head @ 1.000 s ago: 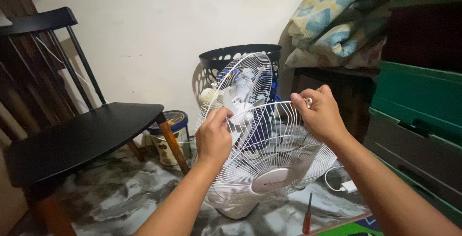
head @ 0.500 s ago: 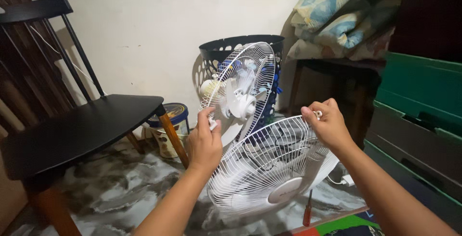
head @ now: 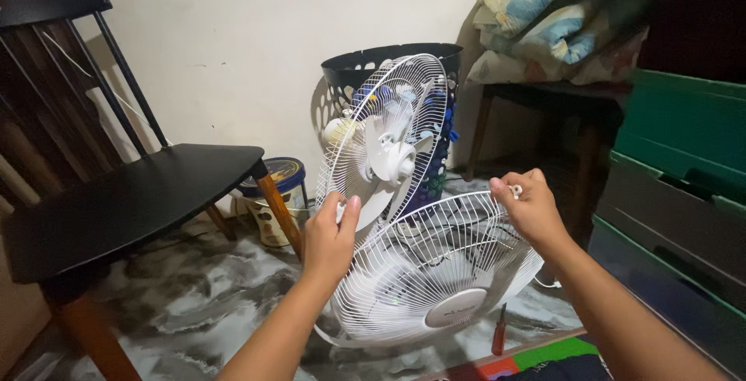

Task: The person assembles a white electric fan by attaching the front grille to the fan body. They align the grille, secure it with a central knob, and use a red-handled screwdriver to tighten the knob. The fan remains on the floor throughout the process.

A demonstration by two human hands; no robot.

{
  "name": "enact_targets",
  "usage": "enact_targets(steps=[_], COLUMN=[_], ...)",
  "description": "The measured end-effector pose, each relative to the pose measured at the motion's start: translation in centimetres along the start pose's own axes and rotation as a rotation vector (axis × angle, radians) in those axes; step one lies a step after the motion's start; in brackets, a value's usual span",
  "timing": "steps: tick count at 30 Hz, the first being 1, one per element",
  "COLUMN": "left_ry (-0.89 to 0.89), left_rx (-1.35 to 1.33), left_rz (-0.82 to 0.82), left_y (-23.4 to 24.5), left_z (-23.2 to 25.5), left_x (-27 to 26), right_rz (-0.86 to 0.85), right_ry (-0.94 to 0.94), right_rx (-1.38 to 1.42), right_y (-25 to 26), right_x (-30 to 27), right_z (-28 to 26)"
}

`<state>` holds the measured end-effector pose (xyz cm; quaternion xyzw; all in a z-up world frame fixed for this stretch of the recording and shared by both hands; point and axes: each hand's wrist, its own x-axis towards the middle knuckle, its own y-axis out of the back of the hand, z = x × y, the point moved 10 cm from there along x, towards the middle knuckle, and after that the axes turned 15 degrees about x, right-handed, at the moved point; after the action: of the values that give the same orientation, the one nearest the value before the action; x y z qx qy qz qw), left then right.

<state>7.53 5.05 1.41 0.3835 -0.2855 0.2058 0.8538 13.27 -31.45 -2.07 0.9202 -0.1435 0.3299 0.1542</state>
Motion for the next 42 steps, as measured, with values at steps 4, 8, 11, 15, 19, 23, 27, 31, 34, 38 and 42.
enact_targets(steps=[4, 8, 11, 15, 19, 23, 27, 31, 34, 38, 42], left_ry=[-0.015, -0.029, -0.058, -0.03, -0.109, -0.061, -0.042, 0.003, -0.041, 0.034, -0.071], left_rx=[-0.026, -0.009, -0.035, -0.047, -0.066, -0.046, -0.02, 0.011, 0.023, -0.042, 0.048], left_rz=[-0.022, -0.024, -0.018, -0.052, -0.031, -0.08, -0.101, -0.161, -0.106, -0.189, -0.107], left_y=[-0.6, -1.1, -1.7, -2.7, -3.0, -3.7, -3.9, -4.2, -3.7, -4.7, -4.4], left_z=[-0.7, -1.4, -1.9, -2.7, -2.3, -2.8, -2.9, -3.3, -2.8, -3.4, -2.4], left_x=[-0.2, -0.2, -0.4, -0.6, -0.6, -0.4, -0.3, -0.2, -0.1, -0.1, 0.4], right_rz=[0.017, 0.001, -0.026, -0.05, -0.049, -0.064, -0.074, -0.12, -0.123, -0.137, -0.157], right_ry=[-0.063, -0.003, 0.03, 0.061, 0.11, 0.113, 0.102, 0.038, 0.033, 0.099, 0.076], right_rx=[0.021, 0.023, 0.026, 0.019, -0.041, -0.068, -0.069, -0.046, -0.021, 0.002, -0.028], right_y=[-0.5, -1.6, -2.6, -3.8, -4.7, -5.6, -6.1, -7.1, -7.7, -8.6, -9.2], right_x=[-0.2, -0.5, -0.5, -0.7, -0.8, -0.6, -0.5, -0.6, -0.8, -0.7, -0.7], right_z=[1.7, 2.6, 3.4, 4.2, 4.4, 4.4, 4.2, 4.3, 4.3, 3.7, 4.1])
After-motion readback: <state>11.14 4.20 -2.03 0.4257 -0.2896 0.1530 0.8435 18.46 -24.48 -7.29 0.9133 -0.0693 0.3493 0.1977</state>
